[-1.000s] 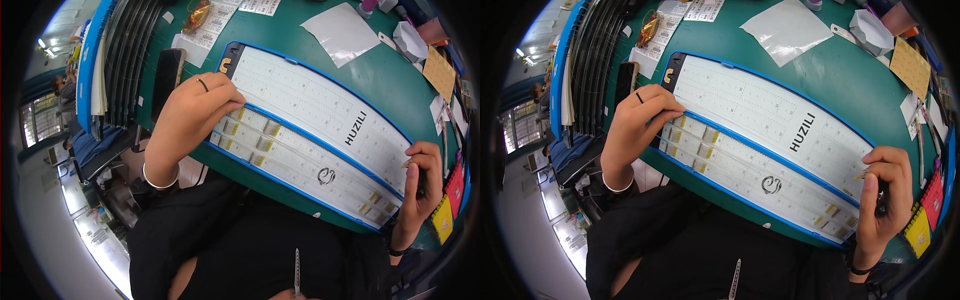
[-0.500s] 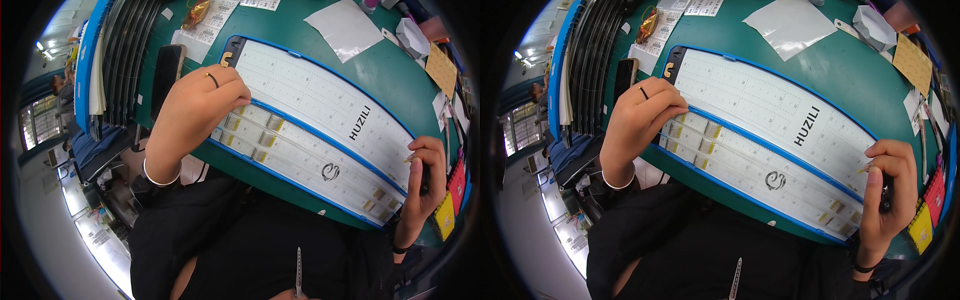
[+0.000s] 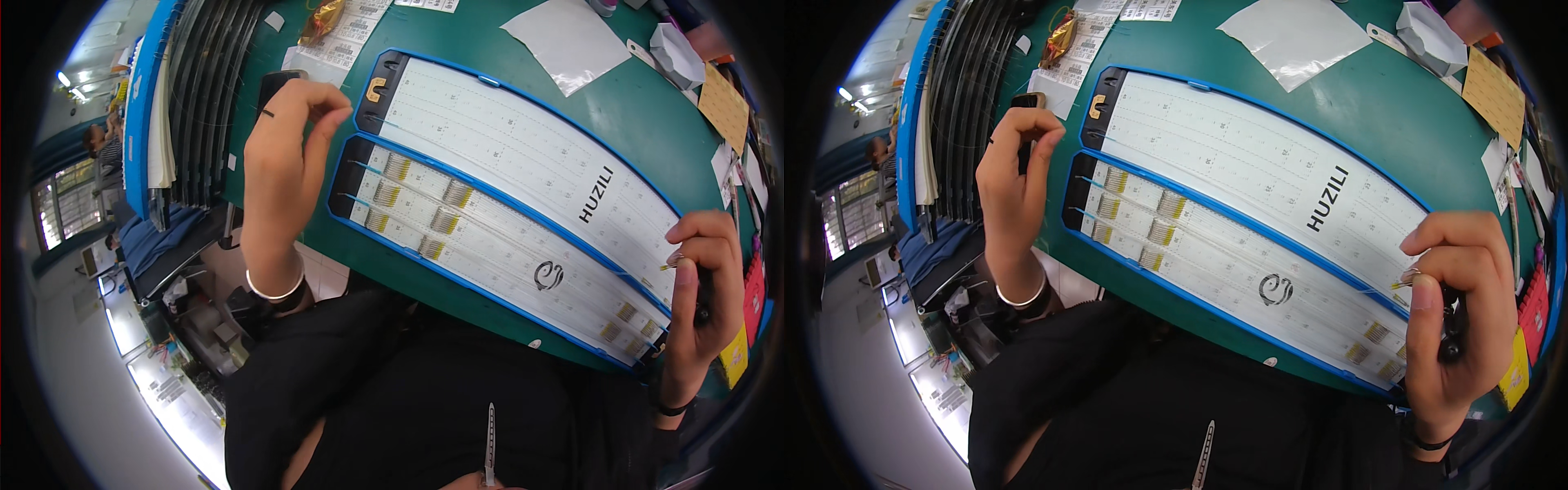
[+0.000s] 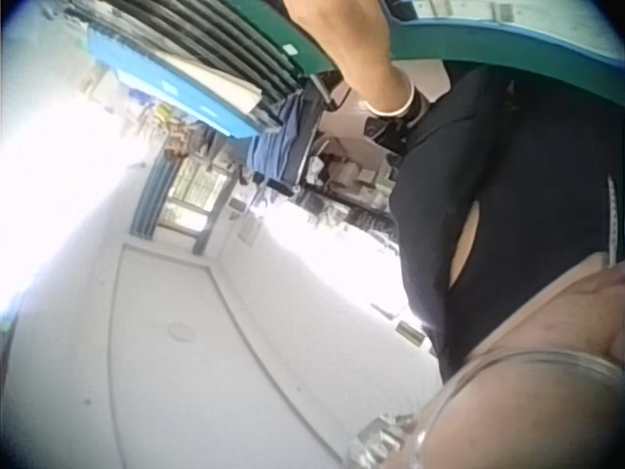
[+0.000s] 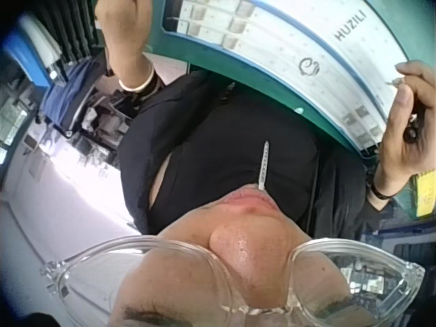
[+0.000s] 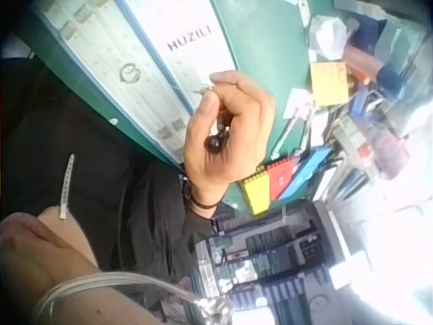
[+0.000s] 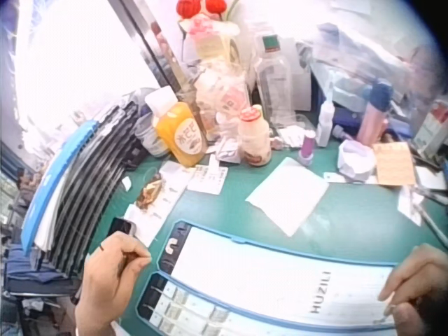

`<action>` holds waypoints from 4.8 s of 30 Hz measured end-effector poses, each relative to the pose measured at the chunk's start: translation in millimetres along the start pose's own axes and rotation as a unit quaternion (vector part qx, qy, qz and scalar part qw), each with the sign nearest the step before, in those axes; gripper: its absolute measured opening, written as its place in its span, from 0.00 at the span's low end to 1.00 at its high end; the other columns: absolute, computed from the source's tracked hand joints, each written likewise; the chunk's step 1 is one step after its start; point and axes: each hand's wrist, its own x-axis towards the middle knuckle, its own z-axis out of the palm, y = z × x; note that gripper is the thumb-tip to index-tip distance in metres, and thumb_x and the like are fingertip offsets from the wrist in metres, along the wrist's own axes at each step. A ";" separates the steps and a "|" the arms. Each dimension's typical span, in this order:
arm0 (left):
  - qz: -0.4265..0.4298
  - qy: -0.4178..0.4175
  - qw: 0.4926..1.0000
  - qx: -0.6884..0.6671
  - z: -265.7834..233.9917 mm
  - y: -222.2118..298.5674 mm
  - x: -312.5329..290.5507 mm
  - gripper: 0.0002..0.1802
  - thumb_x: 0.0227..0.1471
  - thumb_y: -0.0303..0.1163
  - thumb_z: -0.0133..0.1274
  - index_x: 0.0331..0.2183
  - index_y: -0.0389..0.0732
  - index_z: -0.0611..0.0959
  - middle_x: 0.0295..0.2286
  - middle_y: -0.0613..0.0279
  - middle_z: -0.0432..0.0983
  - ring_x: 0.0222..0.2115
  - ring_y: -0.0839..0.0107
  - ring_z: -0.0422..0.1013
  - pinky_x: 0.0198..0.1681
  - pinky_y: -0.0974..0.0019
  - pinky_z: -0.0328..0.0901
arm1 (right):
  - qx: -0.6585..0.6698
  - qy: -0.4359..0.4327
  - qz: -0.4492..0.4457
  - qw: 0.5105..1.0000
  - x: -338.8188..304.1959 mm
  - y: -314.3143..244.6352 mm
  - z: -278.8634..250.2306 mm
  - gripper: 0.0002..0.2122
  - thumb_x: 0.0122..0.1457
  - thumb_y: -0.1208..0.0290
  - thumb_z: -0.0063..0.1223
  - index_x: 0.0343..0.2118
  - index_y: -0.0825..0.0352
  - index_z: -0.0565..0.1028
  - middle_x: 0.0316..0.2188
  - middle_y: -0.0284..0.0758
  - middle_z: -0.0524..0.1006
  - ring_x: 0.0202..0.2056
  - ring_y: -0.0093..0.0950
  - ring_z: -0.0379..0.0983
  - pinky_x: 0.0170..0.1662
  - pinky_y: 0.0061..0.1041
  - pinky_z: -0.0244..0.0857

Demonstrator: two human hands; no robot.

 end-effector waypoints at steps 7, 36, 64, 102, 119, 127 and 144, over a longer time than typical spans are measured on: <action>-0.045 0.082 0.995 -0.039 22.1 -14.1 -13.1 0.08 0.52 0.16 0.57 0.36 0.33 0.83 0.32 0.58 0.80 0.33 0.71 0.76 0.38 0.72 0.68 | 0.025 -0.011 -0.024 0.999 12.4 -2.0 10.1 0.01 0.54 0.81 0.48 0.28 0.71 0.70 0.32 0.45 0.73 0.32 0.30 0.67 0.36 0.26 0.59; -0.084 0.076 0.989 -0.098 32.4 -6.5 -17.6 0.16 0.49 0.20 0.63 0.40 0.36 0.77 0.31 0.63 0.85 0.31 0.81 0.75 0.31 0.77 0.64 | 0.033 0.001 -0.021 0.999 10.2 7.3 9.8 0.02 0.57 0.80 0.47 0.28 0.71 0.70 0.32 0.44 0.74 0.30 0.28 0.65 0.35 0.27 0.57; -0.105 0.065 0.989 -0.080 29.0 -6.5 -16.6 0.11 0.51 0.17 0.61 0.36 0.35 0.76 0.34 0.57 0.85 0.33 0.82 0.76 0.35 0.79 0.63 | 0.011 0.010 -0.012 1.000 -0.4 12.1 -3.8 0.02 0.58 0.80 0.45 0.30 0.71 0.70 0.32 0.44 0.73 0.32 0.28 0.67 0.37 0.26 0.59; 0.058 -0.162 0.950 -0.261 84.0 179.8 35.2 0.15 0.46 0.14 0.62 0.39 0.32 0.81 0.33 0.57 0.82 0.35 0.69 0.81 0.39 0.72 0.73 | -0.045 0.100 0.023 0.994 -62.8 51.1 -18.5 0.07 0.48 0.89 0.59 0.29 0.72 0.74 0.27 0.39 0.73 0.26 0.28 0.67 0.28 0.22 0.59; -0.002 -0.187 0.926 -0.328 117.3 198.1 31.3 0.17 0.47 0.16 0.63 0.40 0.34 0.77 0.30 0.57 0.85 0.35 0.74 0.79 0.42 0.73 0.68 | 0.221 0.240 0.014 0.945 -120.6 89.4 -22.6 0.28 0.50 0.44 0.63 0.36 0.59 0.59 0.31 0.34 0.64 0.34 0.26 0.55 0.34 0.23 0.52; 0.006 -0.208 0.921 -0.328 120.8 197.7 32.0 0.17 0.48 0.16 0.63 0.40 0.34 0.76 0.31 0.57 0.85 0.36 0.73 0.80 0.42 0.72 0.70 | 0.117 0.144 0.082 0.979 -104.4 69.5 -25.8 0.21 0.51 0.82 0.59 0.41 0.62 0.56 0.38 0.45 0.69 0.35 0.24 0.63 0.42 0.23 0.61; 0.024 -0.206 0.903 -0.377 121.9 195.6 29.6 0.16 0.48 0.12 0.61 0.39 0.30 0.75 0.32 0.53 0.83 0.37 0.67 0.81 0.39 0.72 0.74 | 0.330 0.133 0.126 0.926 -112.2 66.1 -2.6 0.21 0.47 0.79 0.69 0.30 0.63 0.60 0.37 0.55 0.78 0.34 0.25 0.75 0.39 0.20 0.70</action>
